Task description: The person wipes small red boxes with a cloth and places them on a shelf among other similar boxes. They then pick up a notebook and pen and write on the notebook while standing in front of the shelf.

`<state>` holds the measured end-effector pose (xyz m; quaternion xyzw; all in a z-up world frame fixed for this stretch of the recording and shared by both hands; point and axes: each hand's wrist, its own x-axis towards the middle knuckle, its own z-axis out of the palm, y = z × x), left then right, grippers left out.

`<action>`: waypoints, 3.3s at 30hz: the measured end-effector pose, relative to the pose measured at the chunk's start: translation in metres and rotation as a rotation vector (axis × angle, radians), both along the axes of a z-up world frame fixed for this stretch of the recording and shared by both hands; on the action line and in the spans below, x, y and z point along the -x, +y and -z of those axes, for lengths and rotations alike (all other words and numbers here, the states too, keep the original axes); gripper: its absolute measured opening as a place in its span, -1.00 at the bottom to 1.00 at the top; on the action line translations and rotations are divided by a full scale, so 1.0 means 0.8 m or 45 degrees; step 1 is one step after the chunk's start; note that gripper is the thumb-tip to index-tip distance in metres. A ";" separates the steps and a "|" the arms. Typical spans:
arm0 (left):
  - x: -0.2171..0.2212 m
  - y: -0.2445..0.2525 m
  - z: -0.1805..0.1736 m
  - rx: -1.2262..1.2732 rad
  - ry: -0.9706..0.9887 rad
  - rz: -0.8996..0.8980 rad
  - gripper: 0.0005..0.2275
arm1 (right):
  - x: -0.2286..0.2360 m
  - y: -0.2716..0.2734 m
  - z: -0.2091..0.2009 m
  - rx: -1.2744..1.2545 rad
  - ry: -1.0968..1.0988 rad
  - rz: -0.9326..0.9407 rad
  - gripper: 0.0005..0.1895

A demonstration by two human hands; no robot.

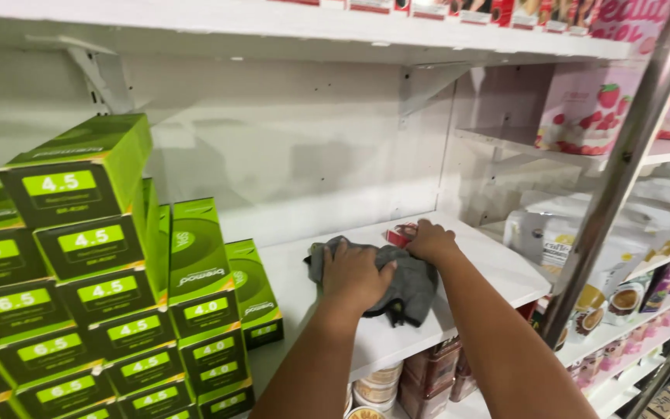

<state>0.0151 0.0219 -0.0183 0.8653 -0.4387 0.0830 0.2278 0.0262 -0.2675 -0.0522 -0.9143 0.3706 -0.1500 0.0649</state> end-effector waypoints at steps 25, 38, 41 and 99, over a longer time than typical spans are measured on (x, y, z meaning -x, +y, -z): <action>-0.021 0.014 -0.044 1.961 1.998 0.742 -0.40 | 0.078 0.155 -0.019 -0.151 -0.555 -1.208 -0.34; -0.029 -0.006 -0.031 1.719 2.016 0.629 -0.33 | 0.140 0.152 -0.072 -0.300 -1.313 -0.266 -0.64; -0.022 -0.003 -0.037 1.624 2.039 0.620 -0.34 | 0.126 0.202 -0.083 -0.392 -1.521 -0.515 -0.59; -0.025 0.006 -0.025 1.555 1.744 0.178 -0.53 | 0.115 0.227 -0.061 -0.467 -2.040 -0.888 -0.31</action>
